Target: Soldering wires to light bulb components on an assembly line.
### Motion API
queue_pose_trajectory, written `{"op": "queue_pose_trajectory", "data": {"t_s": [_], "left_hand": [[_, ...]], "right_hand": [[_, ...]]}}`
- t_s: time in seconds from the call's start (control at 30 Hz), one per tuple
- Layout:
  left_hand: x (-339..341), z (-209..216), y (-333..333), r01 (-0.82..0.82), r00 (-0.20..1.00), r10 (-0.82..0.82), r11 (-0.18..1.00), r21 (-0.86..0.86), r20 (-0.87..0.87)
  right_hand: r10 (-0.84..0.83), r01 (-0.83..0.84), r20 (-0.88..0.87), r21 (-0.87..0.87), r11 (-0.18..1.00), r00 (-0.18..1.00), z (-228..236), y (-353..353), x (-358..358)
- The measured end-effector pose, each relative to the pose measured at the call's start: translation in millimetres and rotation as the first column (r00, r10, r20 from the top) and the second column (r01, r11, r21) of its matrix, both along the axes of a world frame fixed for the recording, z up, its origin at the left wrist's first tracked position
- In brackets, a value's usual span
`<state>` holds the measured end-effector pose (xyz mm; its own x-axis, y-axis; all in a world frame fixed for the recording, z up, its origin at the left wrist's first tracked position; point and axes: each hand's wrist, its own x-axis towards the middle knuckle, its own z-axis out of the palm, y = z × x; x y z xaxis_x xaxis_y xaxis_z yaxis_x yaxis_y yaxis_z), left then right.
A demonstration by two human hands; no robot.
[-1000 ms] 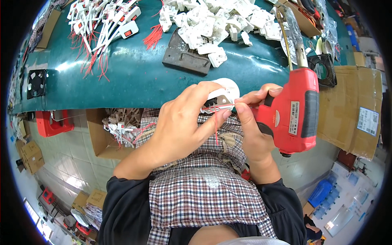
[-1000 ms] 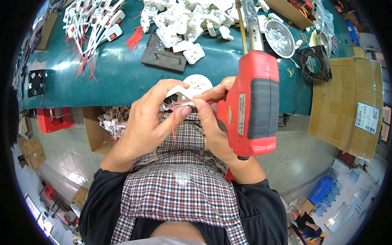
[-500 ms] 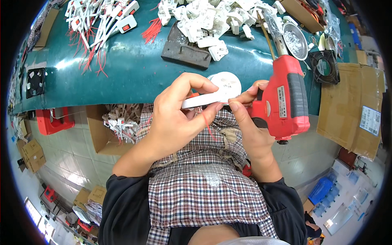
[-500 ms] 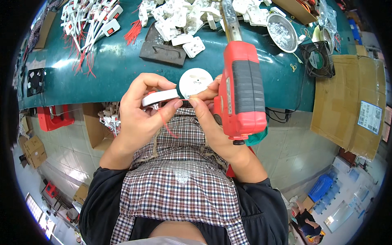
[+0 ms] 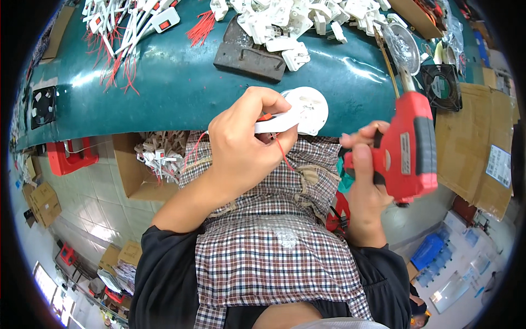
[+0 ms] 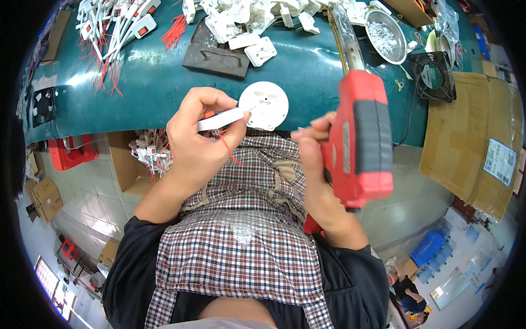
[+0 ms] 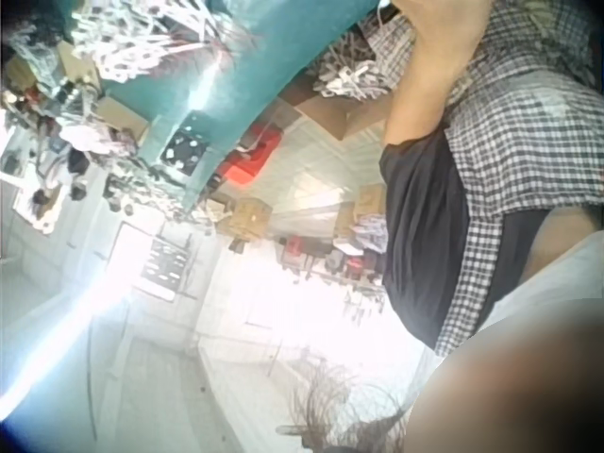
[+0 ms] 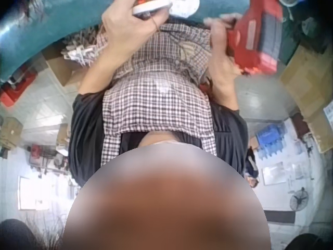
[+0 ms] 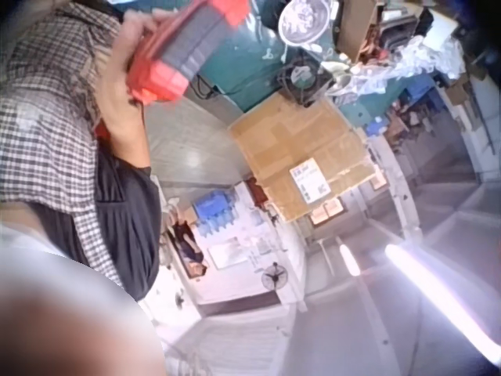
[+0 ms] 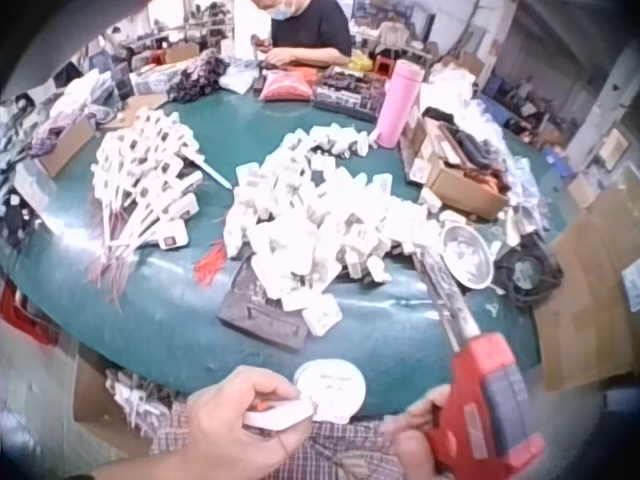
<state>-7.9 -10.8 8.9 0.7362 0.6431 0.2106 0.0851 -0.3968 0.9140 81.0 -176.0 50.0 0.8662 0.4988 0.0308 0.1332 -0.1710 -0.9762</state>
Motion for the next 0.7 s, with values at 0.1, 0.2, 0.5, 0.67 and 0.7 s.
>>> {"op": "queue_pose_trajectory", "data": {"t_s": [0.1, 0.2, 0.5, 0.67, 0.7], "left_hand": [[2.7, -5.7, 0.8, 0.003, 1.0, -0.004, 0.995, 0.096, 0.008], [6.5, -4.8, 1.1, 0.003, 1.0, -0.004, 0.991, 0.135, 0.01], [12.5, -1.4, -1.5, -0.02, 1.0, 0.019, 0.988, 0.153, 0.008], [11.3, -1.5, -0.1, -0.025, 1.0, 0.027, 0.99, 0.137, -0.011], [12.2, -1.1, -0.2, -0.022, 1.0, 0.025, 0.991, 0.135, -0.016]], "right_hand": [[-0.006, 0.006, 0.015, -0.01, 1.0, 1.0, 4.1, -25.1, -5.7], [0.026, -0.027, -0.003, -0.09, 0.996, 1.0, 12.9, -58.9, -9.2], [0.233, -0.188, 0.045, -0.456, 0.87, 0.971, 24.6, -102.6, -14.3], [0.352, -0.266, 0.103, -0.473, 0.84, 0.93, 16.7, -104.0, -10.3], [0.373, -0.276, 0.11, -0.491, 0.826, 0.921, 15.9, -103.3, -9.7]]}}
